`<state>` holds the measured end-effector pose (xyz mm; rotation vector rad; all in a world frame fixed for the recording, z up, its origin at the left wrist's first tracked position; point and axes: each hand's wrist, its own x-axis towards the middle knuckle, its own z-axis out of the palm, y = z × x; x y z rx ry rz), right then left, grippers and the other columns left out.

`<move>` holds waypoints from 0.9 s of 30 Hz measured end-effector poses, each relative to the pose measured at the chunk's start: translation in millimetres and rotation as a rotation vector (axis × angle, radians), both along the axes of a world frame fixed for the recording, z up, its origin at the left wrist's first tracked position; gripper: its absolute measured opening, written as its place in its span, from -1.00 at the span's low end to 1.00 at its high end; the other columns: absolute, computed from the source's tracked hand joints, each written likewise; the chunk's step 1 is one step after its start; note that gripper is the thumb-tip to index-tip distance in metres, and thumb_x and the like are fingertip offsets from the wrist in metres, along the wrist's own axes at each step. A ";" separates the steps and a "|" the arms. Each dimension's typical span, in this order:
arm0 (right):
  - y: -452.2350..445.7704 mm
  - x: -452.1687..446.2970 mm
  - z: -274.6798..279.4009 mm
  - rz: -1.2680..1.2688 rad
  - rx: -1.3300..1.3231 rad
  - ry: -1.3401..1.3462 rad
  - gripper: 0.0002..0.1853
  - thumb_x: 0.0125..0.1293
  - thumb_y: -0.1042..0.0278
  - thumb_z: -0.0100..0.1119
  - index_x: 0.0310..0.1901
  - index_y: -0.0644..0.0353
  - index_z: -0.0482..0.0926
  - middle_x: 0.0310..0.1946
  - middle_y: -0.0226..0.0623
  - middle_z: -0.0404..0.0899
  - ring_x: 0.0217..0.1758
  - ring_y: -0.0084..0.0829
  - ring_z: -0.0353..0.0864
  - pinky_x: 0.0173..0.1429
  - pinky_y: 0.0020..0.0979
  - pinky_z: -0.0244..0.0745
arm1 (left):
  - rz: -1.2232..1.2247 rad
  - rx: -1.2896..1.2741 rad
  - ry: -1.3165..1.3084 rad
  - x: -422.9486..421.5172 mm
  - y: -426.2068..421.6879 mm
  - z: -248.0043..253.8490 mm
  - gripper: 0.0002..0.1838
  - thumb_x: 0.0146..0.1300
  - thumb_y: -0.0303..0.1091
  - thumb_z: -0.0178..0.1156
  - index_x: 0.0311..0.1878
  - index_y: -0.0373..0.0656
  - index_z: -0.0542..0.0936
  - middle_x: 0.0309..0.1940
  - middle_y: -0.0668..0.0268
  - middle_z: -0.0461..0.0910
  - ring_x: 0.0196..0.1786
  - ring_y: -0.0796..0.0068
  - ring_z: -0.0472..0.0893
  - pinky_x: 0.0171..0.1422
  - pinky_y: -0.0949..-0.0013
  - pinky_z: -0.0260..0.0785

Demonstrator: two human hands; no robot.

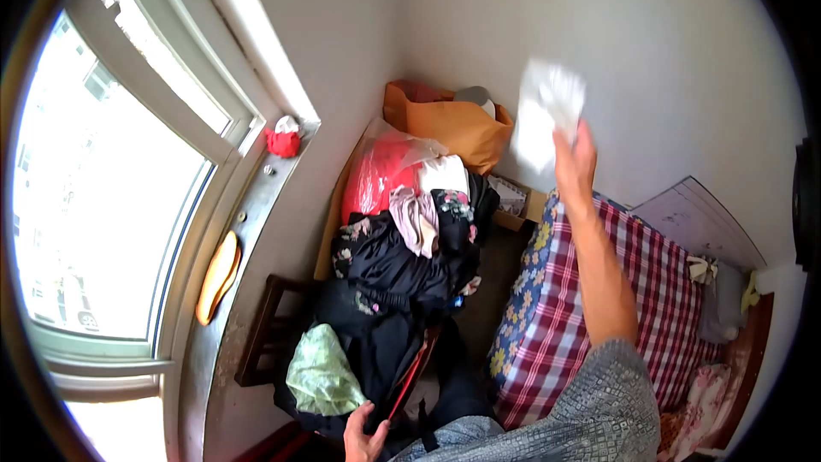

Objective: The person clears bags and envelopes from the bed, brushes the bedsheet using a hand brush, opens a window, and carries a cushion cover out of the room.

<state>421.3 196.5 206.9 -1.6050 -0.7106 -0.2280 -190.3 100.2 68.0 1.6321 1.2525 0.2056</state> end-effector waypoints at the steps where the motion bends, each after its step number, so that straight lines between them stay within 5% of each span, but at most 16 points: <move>1: 35.6 26.6 9.7 -0.005 0.161 -0.129 -0.61 0.40 0.48 0.09 0.24 0.33 0.50 0.04 -0.16 0.67 0.08 -0.33 0.64 0.20 -0.34 0.49 | 0.011 0.000 0.014 19.7 5.5 6.0 -0.48 0.29 -0.36 0.38 0.27 -0.34 0.50 0.20 -0.02 0.55 0.26 0.15 0.55 0.37 0.21 0.40; 4: 124.3 80.9 20.1 -0.184 0.245 -0.606 -0.49 0.12 0.71 0.03 0.15 0.23 0.59 -0.01 -0.13 0.67 0.03 -0.07 0.63 0.26 -0.16 0.47 | -0.001 0.021 0.037 60.5 14.1 18.4 -0.49 0.30 -0.43 0.36 0.28 -0.35 0.49 0.24 -0.02 0.54 0.29 0.19 0.54 0.40 0.21 0.38; 6: 179.9 116.1 -22.9 -0.175 0.121 -0.646 -0.50 0.07 0.69 0.04 0.08 0.16 0.62 0.00 -0.15 0.68 0.06 -0.02 0.60 0.34 -0.01 0.38 | 0.011 0.032 0.043 82.0 21.5 25.9 -0.49 0.31 -0.42 0.36 0.29 -0.35 0.49 0.25 -0.02 0.54 0.29 0.19 0.54 0.40 0.22 0.38; 9: 211.5 126.1 -168.9 -0.087 -0.981 -0.433 -0.52 0.23 0.38 0.23 0.23 0.12 0.54 0.24 -0.06 0.53 0.35 -0.11 0.44 0.39 0.14 0.26 | 0.009 0.055 0.068 100.7 24.9 38.2 -0.47 0.31 -0.42 0.36 0.30 -0.35 0.47 0.24 -0.01 0.54 0.27 0.20 0.55 0.38 0.23 0.39; 12: 185.3 79.7 -217.1 0.015 -0.537 -0.268 -0.51 0.23 0.29 0.31 0.17 0.28 0.53 0.11 0.02 0.61 0.18 0.05 0.55 0.26 -0.06 0.43 | 0.080 0.069 0.053 89.9 22.5 28.5 -0.45 0.30 -0.42 0.37 0.32 -0.33 0.46 0.22 0.03 0.55 0.26 0.25 0.55 0.35 0.26 0.39; 15: 91.6 -10.2 -275.1 0.133 -0.345 0.027 -0.64 0.26 0.38 0.30 0.09 0.26 0.62 0.02 0.02 0.65 0.12 0.05 0.61 0.25 -0.13 0.48 | 0.152 0.054 0.041 63.6 17.1 18.1 -0.46 0.29 -0.43 0.37 0.31 -0.30 0.47 0.22 0.04 0.54 0.26 0.27 0.54 0.34 0.26 0.39; 18: -39.8 -126.1 -316.0 0.088 -0.291 0.393 -0.72 0.35 0.49 0.24 0.08 0.27 0.62 -0.02 -0.13 0.68 0.00 -0.25 0.68 0.14 -0.32 0.55 | 0.067 0.158 0.111 47.6 19.5 25.8 -0.49 0.19 -0.34 0.45 0.18 -0.29 0.56 0.15 0.00 0.59 0.21 0.10 0.59 0.31 0.21 0.43; 21: -179.7 -238.8 -307.0 0.082 -0.620 0.554 -0.73 0.33 0.50 0.25 0.05 0.26 0.63 -0.09 -0.16 0.69 -0.07 -0.29 0.67 0.08 -0.34 0.55 | 0.019 0.175 0.064 24.5 18.3 18.1 -0.51 0.15 -0.31 0.48 0.12 -0.26 0.60 0.19 -0.02 0.58 0.24 0.01 0.58 0.33 0.17 0.42; 24: -340.8 -347.8 -360.3 0.144 -1.010 0.735 -0.72 0.25 0.30 0.34 -0.03 0.20 0.69 -0.14 -0.14 0.74 -0.03 -0.21 0.72 0.14 -0.25 0.58 | -0.089 0.229 -0.008 -8.3 13.7 16.7 -0.51 0.17 -0.30 0.47 0.13 -0.27 0.59 0.19 -0.03 0.58 0.25 -0.01 0.57 0.34 0.15 0.40; 25: -366.2 -375.8 -321.2 0.185 -1.201 0.693 -0.69 0.22 0.23 0.36 -0.06 0.21 0.70 -0.15 -0.11 0.75 -0.01 -0.16 0.73 0.17 -0.24 0.56 | -0.122 0.241 -0.035 -22.9 14.4 17.5 -0.52 0.18 -0.30 0.46 0.14 -0.27 0.59 0.19 -0.03 0.58 0.26 -0.02 0.56 0.35 0.15 0.39; 27: -450.1 -435.2 -340.2 0.160 -1.340 0.833 -0.67 0.17 0.19 0.36 -0.05 0.13 0.71 -0.12 -0.11 0.74 0.02 -0.13 0.72 0.21 -0.26 0.55 | -0.161 0.248 -0.082 -62.1 10.8 14.7 -0.53 0.22 -0.26 0.44 0.14 -0.26 0.58 0.22 -0.02 0.56 0.27 -0.01 0.54 0.37 0.14 0.38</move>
